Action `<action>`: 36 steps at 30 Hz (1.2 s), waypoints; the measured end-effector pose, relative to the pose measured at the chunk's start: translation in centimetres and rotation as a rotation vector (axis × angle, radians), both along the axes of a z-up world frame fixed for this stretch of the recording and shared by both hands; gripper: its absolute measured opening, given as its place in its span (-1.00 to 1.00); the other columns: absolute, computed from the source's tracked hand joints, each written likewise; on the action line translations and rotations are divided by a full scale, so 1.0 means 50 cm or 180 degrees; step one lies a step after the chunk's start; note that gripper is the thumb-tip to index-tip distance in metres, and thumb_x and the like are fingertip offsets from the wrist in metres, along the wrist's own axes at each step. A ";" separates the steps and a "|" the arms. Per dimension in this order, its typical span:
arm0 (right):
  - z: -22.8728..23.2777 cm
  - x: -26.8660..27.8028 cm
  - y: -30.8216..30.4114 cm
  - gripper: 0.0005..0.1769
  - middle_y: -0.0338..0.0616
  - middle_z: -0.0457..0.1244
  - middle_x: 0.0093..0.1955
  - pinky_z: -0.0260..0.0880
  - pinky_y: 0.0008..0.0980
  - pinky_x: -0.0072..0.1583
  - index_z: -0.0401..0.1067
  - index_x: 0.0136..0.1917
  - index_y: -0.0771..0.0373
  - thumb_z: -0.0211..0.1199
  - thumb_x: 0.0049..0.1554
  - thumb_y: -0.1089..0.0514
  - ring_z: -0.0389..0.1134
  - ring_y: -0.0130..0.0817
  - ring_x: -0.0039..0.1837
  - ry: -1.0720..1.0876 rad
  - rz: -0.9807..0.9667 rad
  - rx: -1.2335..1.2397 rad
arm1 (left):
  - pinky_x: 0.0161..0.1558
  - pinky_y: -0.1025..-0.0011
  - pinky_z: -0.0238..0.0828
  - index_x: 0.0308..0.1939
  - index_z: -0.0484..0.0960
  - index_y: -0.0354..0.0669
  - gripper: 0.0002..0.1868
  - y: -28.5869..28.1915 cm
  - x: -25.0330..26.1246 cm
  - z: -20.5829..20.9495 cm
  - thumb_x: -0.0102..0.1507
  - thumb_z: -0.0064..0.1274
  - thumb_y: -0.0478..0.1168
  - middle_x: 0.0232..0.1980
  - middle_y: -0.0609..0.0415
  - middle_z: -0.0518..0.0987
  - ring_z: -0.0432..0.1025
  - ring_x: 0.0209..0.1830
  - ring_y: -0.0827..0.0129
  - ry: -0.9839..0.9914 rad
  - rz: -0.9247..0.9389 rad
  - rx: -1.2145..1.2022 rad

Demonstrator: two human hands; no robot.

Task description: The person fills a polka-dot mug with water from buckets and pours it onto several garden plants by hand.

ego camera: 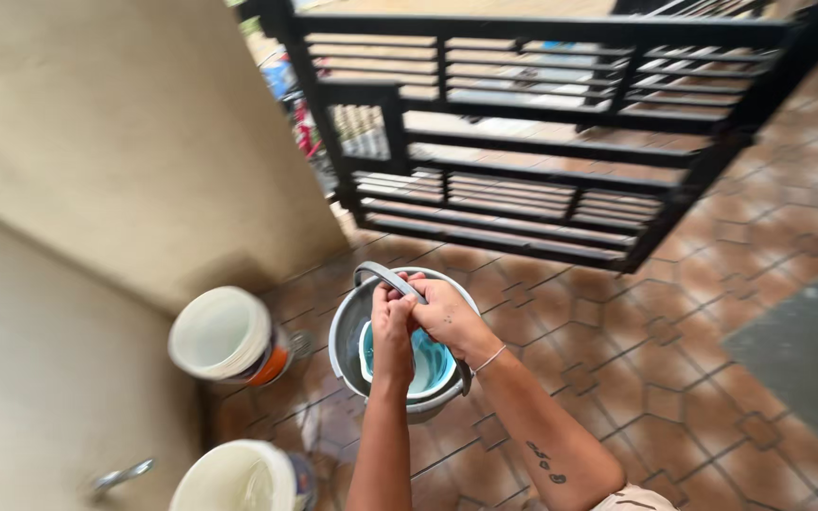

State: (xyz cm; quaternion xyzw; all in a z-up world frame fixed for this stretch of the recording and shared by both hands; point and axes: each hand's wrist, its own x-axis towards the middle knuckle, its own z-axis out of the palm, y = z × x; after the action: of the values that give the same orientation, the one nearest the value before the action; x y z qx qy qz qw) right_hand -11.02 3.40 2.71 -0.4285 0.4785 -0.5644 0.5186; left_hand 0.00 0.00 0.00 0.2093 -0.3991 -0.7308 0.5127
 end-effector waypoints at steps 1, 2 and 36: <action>0.026 -0.046 0.015 -0.80 -0.37 0.26 -0.28 0.00 -0.59 -0.40 0.54 0.02 0.26 0.15 0.18 0.23 0.10 -0.67 -0.38 -0.0060 -0.0106 0.0432 | -0.03 0.40 0.45 0.26 0.32 -0.27 -0.53 0.006 -0.048 0.013 0.27 -0.07 -0.25 0.19 -0.11 0.55 0.45 -0.01 0.34 -0.0040 -0.0031 0.0088; 0.050 -0.086 0.029 -0.80 -0.37 0.26 -0.28 0.00 -0.59 -0.40 0.54 0.02 0.26 0.15 0.18 0.23 0.10 -0.67 -0.38 -0.0033 -0.0158 0.0429 | -0.21 0.37 0.44 0.21 0.32 -0.26 -0.54 0.010 -0.097 0.025 0.22 -0.06 -0.27 0.16 -0.11 0.57 0.42 -0.15 0.34 -0.0082 -0.0064 0.0175; 0.007 -1.688 0.508 -0.66 -0.33 0.21 -0.40 0.01 -0.45 -0.45 0.55 -0.01 0.20 0.00 0.09 0.40 0.10 -0.57 -0.46 0.0680 -0.2989 0.1228 | -0.20 0.45 0.44 0.08 0.27 -0.26 -0.55 0.402 -1.879 -0.044 0.19 0.04 -0.19 -0.10 0.00 0.49 0.44 -0.17 0.36 -0.0263 -0.2194 0.0594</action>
State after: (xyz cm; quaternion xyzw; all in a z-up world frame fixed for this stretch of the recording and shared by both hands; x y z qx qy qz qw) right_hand -95.43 28.82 3.06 -0.1194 0.7648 -0.5909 0.2273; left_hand -93.96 20.12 -2.19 0.1377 -0.3981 -0.8850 0.1983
